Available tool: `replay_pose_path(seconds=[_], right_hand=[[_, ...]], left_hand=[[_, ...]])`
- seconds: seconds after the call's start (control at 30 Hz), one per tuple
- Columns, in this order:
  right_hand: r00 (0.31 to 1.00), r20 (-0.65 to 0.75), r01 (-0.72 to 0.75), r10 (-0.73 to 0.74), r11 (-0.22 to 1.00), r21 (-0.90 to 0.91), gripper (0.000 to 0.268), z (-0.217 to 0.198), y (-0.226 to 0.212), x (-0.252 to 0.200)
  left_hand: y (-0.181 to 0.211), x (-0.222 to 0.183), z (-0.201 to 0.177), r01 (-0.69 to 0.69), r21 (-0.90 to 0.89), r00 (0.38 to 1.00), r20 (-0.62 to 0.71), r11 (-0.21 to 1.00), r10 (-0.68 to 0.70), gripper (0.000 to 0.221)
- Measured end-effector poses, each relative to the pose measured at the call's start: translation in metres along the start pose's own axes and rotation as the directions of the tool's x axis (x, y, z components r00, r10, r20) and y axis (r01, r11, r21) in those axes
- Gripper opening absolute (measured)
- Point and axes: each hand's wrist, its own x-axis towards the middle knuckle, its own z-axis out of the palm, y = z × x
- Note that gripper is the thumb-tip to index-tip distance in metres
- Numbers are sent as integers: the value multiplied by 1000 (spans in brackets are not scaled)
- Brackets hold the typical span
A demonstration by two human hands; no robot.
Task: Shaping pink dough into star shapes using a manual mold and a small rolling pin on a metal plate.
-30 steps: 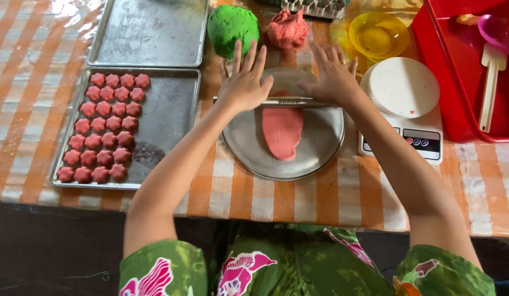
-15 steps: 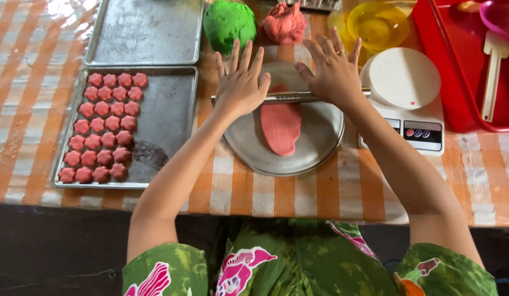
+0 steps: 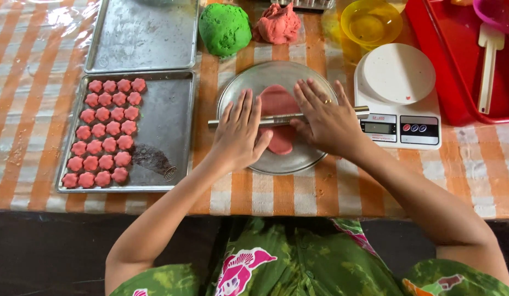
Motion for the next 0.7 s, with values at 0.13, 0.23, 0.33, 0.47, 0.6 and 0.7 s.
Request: replay_pose_path(seconds=[0.13,0.23,0.33,0.47,0.6,0.7], right_hand=[[992,121,16,-24,998,68,77,-10,6,13],[977,209,-53,35,996,79,78,-14,17,43],[969,224,-130,102,985,114,83,-18,21,68],[954,216,-259,208,935,241,80,-20,31,89],[938,156,-341,309,902,266,76,-15,40,106],[935,63,-354,349,909,219,81,-4,53,120]], left_hand=[[1,7,-9,21,-23,999,39,1000,-20,81],[-8,34,-21,68,23,993,98,997,-70,82],[-16,58,-31,170,2,968,187,985,-168,79],[-31,88,-32,310,-47,934,200,949,-295,77],[-42,110,-36,333,-61,934,156,941,-321,75],[-62,130,-20,346,-32,938,-12,938,-346,70]])
